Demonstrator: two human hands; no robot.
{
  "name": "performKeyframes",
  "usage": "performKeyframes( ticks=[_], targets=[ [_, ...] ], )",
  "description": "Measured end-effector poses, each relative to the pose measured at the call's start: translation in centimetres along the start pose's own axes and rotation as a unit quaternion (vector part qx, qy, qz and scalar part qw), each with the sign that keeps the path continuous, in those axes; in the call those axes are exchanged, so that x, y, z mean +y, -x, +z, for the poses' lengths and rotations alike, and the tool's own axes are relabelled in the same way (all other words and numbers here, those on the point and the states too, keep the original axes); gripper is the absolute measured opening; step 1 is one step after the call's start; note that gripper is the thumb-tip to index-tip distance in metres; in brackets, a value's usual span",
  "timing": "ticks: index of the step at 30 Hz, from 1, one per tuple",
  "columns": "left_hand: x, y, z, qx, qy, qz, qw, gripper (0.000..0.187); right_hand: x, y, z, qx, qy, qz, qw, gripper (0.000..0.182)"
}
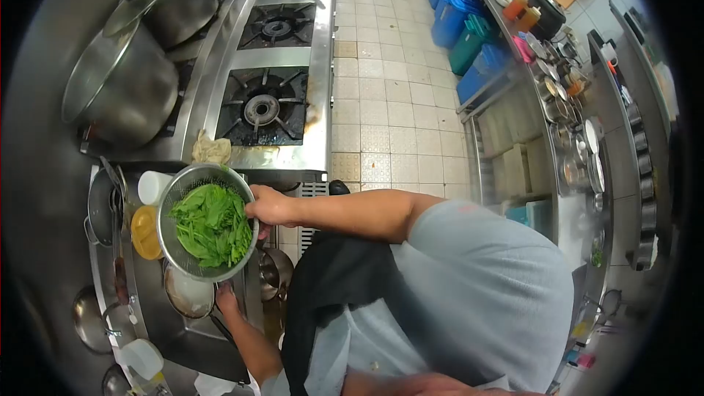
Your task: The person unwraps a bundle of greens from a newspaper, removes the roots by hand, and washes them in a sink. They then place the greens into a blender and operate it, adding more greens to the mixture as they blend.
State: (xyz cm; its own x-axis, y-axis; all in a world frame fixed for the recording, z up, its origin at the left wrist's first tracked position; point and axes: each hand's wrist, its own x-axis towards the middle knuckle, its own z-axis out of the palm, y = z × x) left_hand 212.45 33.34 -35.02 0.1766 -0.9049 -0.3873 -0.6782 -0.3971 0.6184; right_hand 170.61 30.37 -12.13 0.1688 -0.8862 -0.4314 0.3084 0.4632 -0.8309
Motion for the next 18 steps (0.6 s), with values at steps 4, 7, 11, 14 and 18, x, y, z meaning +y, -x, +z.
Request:
performKeyframes(
  ticks=[4,7,11,14,18],
  targets=[
    [1.4,1.2,-1.3,-0.023,-0.121,0.061,0.991,0.046,-0.4,0.7,-2.5,-0.015,0.006,0.000,1.000,0.041],
    [1.5,1.3,-2.0,0.047,-0.181,0.098,0.978,0.048,-1.5,2.1,-4.9,0.012,-0.008,-0.003,1.000,0.041],
    [9.3,5.5,-1.7,0.200,0.229,-0.083,0.949,0.051,-2.5,3.6,-10.6,0.046,-0.022,-0.006,0.999,0.042],
    [10.4,4.0,0.2,0.198,0.171,0.006,0.965,0.056,-4.3,6.9,-14.7,0.118,-0.084,-0.033,0.989,0.042],
    [15.6,3.4,4.5,0.233,0.025,0.133,0.963,0.058,-4.6,10.8,-23.7,0.185,-0.105,-0.043,0.976,0.043]
  ],
)
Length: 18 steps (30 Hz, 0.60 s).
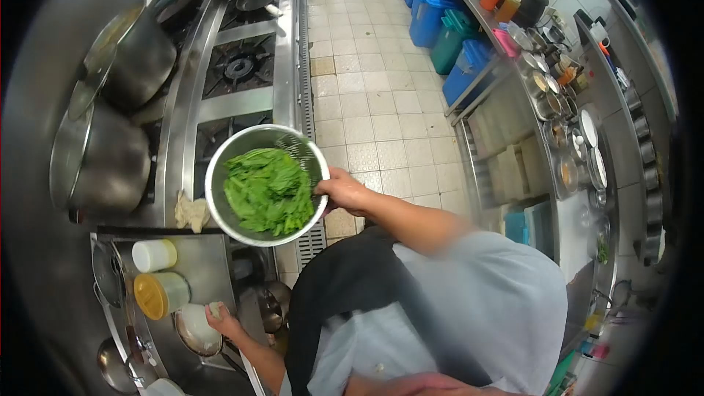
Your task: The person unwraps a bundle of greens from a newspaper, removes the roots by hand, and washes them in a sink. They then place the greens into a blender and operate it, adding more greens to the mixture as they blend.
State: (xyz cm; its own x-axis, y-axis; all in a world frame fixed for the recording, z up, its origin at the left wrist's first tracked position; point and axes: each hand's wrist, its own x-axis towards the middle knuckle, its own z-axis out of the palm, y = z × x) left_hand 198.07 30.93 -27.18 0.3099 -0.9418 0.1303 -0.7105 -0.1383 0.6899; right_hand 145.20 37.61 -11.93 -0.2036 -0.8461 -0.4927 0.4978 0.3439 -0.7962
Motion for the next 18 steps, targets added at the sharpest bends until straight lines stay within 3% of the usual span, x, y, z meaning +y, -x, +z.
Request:
performKeyframes(
  ticks=[3,7,10,13,16,18],
  targets=[
    [3.4,0.1,0.7,0.013,-0.038,-0.034,0.999,0.061,-2.3,1.3,-7.9,0.076,-0.034,-0.026,0.996,0.041],
    [3.6,0.3,1.1,0.034,-0.220,-0.062,0.973,0.061,-4.9,3.3,-18.1,0.198,-0.072,-0.037,0.977,0.044],
    [6.4,0.6,1.5,0.122,-0.174,-0.225,0.951,0.055,-5.6,3.5,-25.7,0.265,-0.059,-0.037,0.962,0.045],
    [6.7,0.2,2.9,0.154,-0.201,-0.229,0.940,0.049,-6.5,3.6,-31.6,0.342,-0.077,-0.057,0.935,0.042],
    [8.5,0.7,4.4,0.137,-0.255,-0.135,0.948,0.046,-7.4,2.7,-36.0,0.368,-0.123,-0.075,0.919,0.041],
    [9.1,-1.0,5.7,0.162,-0.179,-0.111,0.964,0.046,-7.7,0.7,-38.6,0.374,-0.171,-0.084,0.908,0.043]
  ],
)
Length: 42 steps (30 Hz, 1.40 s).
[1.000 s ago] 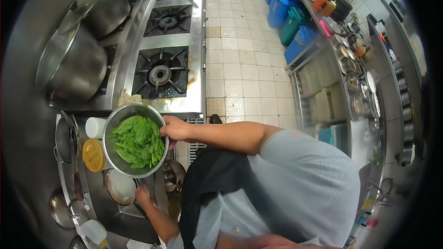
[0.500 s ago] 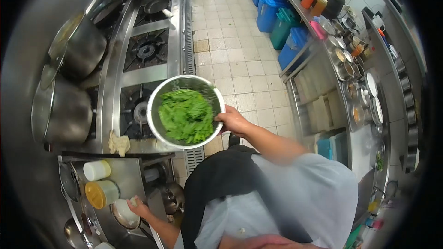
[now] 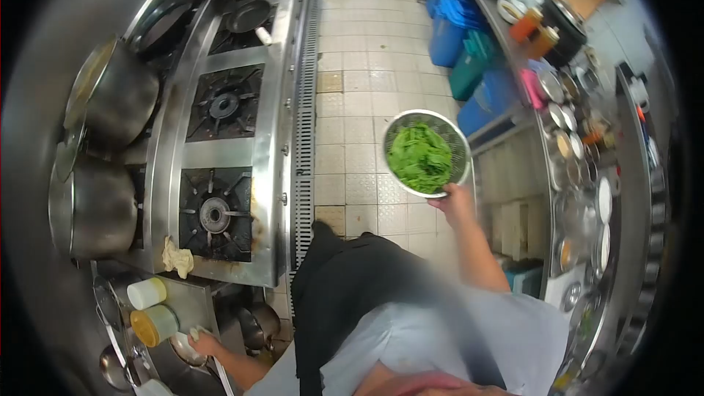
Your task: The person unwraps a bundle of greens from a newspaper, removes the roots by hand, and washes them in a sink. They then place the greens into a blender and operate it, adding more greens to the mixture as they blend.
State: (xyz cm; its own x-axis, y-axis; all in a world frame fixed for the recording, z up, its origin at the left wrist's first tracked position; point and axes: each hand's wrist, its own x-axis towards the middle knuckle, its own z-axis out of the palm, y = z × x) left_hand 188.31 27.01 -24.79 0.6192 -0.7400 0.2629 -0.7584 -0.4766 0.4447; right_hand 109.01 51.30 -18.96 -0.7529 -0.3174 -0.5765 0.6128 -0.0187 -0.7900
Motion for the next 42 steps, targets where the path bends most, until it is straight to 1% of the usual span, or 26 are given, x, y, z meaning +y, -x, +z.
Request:
performKeyframes(
  ticks=[1,3,4,5,7,9,11,13,15,17,19,20,22,25,28,31,32,34,35,37,38,39,41,42],
  targets=[
    [1.0,-0.3,0.7,0.009,0.042,0.005,0.999,0.046,-0.8,-1.2,0.4,0.006,-0.009,0.001,1.000,0.042],
    [7.1,0.3,1.9,0.008,0.082,0.037,0.996,0.047,-2.5,-3.5,2.3,0.019,-0.010,-0.006,1.000,0.041],
    [11.8,0.8,2.5,-0.008,0.138,0.009,0.990,0.047,-3.4,-4.8,3.4,0.022,-0.010,0.009,1.000,0.041],
    [16.6,1.3,3.4,-0.025,0.195,-0.018,0.980,0.048,-3.9,-6.6,4.3,0.009,0.008,-0.010,1.000,0.041],
    [26.4,3.1,5.9,-0.029,0.225,0.060,0.972,0.049,-4.7,-9.9,5.8,-0.010,0.042,-0.047,0.998,0.041],
    [34.0,3.5,10.6,-0.064,0.230,0.128,0.962,0.049,-6.6,-12.3,7.8,-0.050,0.092,-0.072,0.992,0.041],
    [42.5,4.6,14.6,-0.169,0.339,0.089,0.921,0.052,-8.1,-14.7,10.1,-0.055,0.086,-0.070,0.992,0.041],
    [49.8,5.7,20.9,-0.236,0.403,0.106,0.878,0.053,-10.0,-16.4,12.7,-0.048,0.081,-0.073,0.993,0.041],
    [59.2,8.4,22.6,-0.329,0.398,0.165,0.840,0.052,-12.1,-17.3,14.7,-0.019,0.042,-0.066,0.997,0.042],
    [65.2,10.7,27.1,-0.333,0.351,0.319,0.815,0.052,-13.6,-18.5,16.7,0.019,-0.044,-0.049,0.998,0.042],
    [71.1,13.3,29.8,-0.353,0.343,0.395,0.776,0.051,-15.2,-20.4,17.2,0.021,-0.066,-0.050,0.996,0.043],
    [73.3,14.6,30.9,-0.351,0.326,0.414,0.774,0.051,-15.7,-21.5,17.0,0.021,-0.077,-0.050,0.996,0.043],
    [76.5,16.2,33.6,-0.349,0.283,0.442,0.776,0.049,-16.5,-24.3,16.8,0.050,-0.079,-0.055,0.994,0.045],
    [77.7,18.1,39.4,-0.313,0.155,0.456,0.819,0.047,-17.8,-29.6,15.7,0.083,-0.084,-0.044,0.992,0.048],
    [78.9,18.3,40.4,-0.308,0.136,0.436,0.835,0.047,-19.4,-35.6,14.6,0.086,-0.094,-0.036,0.991,0.048],
    [80.1,17.3,39.6,-0.321,0.165,0.269,0.893,0.046,-23.4,-40.2,16.2,0.075,-0.021,-0.019,0.997,0.047],
    [80.8,17.1,39.5,-0.301,0.182,0.237,0.905,0.046,-24.6,-42.1,17.2,0.057,-0.005,-0.026,0.998,0.046],
    [81.1,16.1,38.9,-0.260,0.201,0.174,0.928,0.045,-27.3,-45.2,19.8,0.020,0.051,-0.005,0.998,0.045],
    [80.9,15.5,39.6,-0.254,0.217,0.153,0.930,0.045,-28.9,-46.7,22.0,0.000,0.076,0.002,0.997,0.045],
    [81.2,14.8,41.5,-0.240,0.257,0.115,0.929,0.045,-30.8,-49.6,26.5,-0.067,0.120,-0.018,0.990,0.043],
    [82.5,14.8,41.2,-0.223,0.210,0.139,0.942,0.044,-31.2,-51.4,28.7,-0.093,0.151,-0.026,0.984,0.042],
    [83.9,15.1,41.2,-0.222,0.197,0.129,0.946,0.044,-31.5,-53.1,30.9,-0.118,0.181,-0.033,0.976,0.041],
    [86.3,15.1,42.1,-0.229,0.168,0.119,0.951,0.045,-32.3,-55.5,36.0,-0.179,0.199,-0.004,0.964,0.040],
    [86.9,15.0,43.2,-0.233,0.175,0.127,0.948,0.042,-32.5,-56.8,38.2,-0.214,0.207,0.008,0.955,0.037]
  ],
)
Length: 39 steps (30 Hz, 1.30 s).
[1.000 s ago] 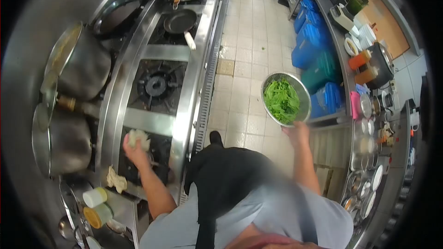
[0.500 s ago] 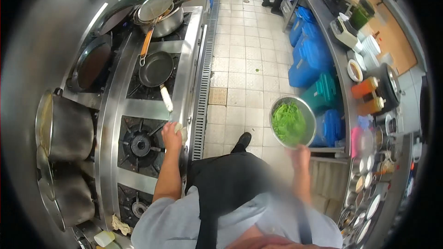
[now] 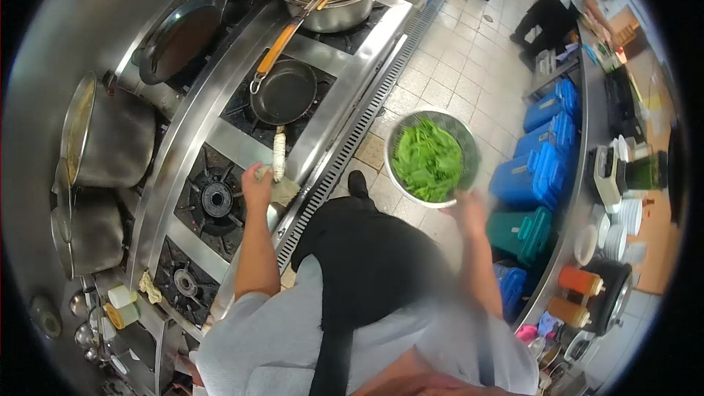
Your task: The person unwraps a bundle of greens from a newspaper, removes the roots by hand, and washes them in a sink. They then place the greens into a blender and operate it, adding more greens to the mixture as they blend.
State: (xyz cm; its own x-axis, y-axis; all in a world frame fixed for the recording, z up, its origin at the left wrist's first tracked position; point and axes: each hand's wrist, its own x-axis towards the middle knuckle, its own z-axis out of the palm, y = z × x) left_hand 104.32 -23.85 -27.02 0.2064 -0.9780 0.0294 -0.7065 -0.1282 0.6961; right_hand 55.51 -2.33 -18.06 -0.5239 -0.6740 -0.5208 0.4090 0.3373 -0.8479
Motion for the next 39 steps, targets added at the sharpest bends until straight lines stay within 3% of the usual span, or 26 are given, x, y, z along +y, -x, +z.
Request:
performKeyframes(
  ticks=[3,7,10,17,19,20,21,24,27,28,29,32,35,39],
  targets=[
    [1.8,-1.6,1.5,-0.035,0.054,-0.034,0.997,0.036,-5.8,-2.7,6.7,-0.059,-0.015,0.000,0.998,0.036],
    [2.7,-3.4,2.2,-0.073,0.057,-0.105,0.990,0.037,-8.6,-7.7,10.8,-0.112,-0.026,0.007,0.993,0.035],
    [2.3,-3.6,2.1,-0.046,0.036,-0.077,0.995,0.038,-10.6,-10.2,13.3,-0.110,-0.043,0.024,0.993,0.037],
    [1.1,-2.3,1.5,0.054,-0.022,-0.086,0.995,0.049,-10.0,-17.5,13.0,-0.100,-0.027,0.057,0.993,0.047],
    [1.4,-2.4,1.3,0.074,-0.034,-0.065,0.995,0.046,-10.1,-18.4,12.1,-0.097,-0.027,0.058,0.993,0.053],
    [1.7,-2.2,0.6,0.091,-0.087,-0.008,0.992,0.044,-10.4,-18.2,11.6,-0.085,-0.020,0.068,0.994,0.050],
    [3.0,-2.6,0.3,0.115,-0.136,0.049,0.983,0.043,-10.7,-17.9,11.1,-0.080,-0.037,0.070,0.994,0.047],
    [10.8,-4.3,1.1,0.087,-0.045,0.023,0.995,0.039,-10.5,-18.1,9.0,-0.067,-0.066,0.071,0.993,0.046],
    [15.6,-7.3,5.3,-0.008,0.105,0.085,0.991,0.034,-10.7,-18.5,6.0,-0.040,-0.073,0.073,0.994,0.044],
    [19.6,-7.4,6.7,-0.053,0.106,0.065,0.991,0.034,-10.6,-18.9,4.5,-0.032,-0.075,0.070,0.994,0.044],
    [22.8,-7.3,8.9,-0.071,0.136,0.108,0.982,0.034,-10.8,-19.1,3.0,-0.025,-0.075,0.068,0.995,0.043],
    [30.9,-6.7,16.7,-0.233,0.210,0.073,0.947,0.041,-12.3,-19.1,-2.8,0.002,-0.105,0.049,0.993,0.043],
    [36.2,-6.0,26.6,-0.419,0.283,0.034,0.862,0.058,-14.2,-18.8,-7.7,0.032,-0.134,0.023,0.990,0.041],
    [47.4,0.6,34.0,-0.597,0.296,-0.033,0.745,0.060,-14.9,-19.2,-13.8,0.073,-0.170,-0.006,0.983,0.041]
  ],
)
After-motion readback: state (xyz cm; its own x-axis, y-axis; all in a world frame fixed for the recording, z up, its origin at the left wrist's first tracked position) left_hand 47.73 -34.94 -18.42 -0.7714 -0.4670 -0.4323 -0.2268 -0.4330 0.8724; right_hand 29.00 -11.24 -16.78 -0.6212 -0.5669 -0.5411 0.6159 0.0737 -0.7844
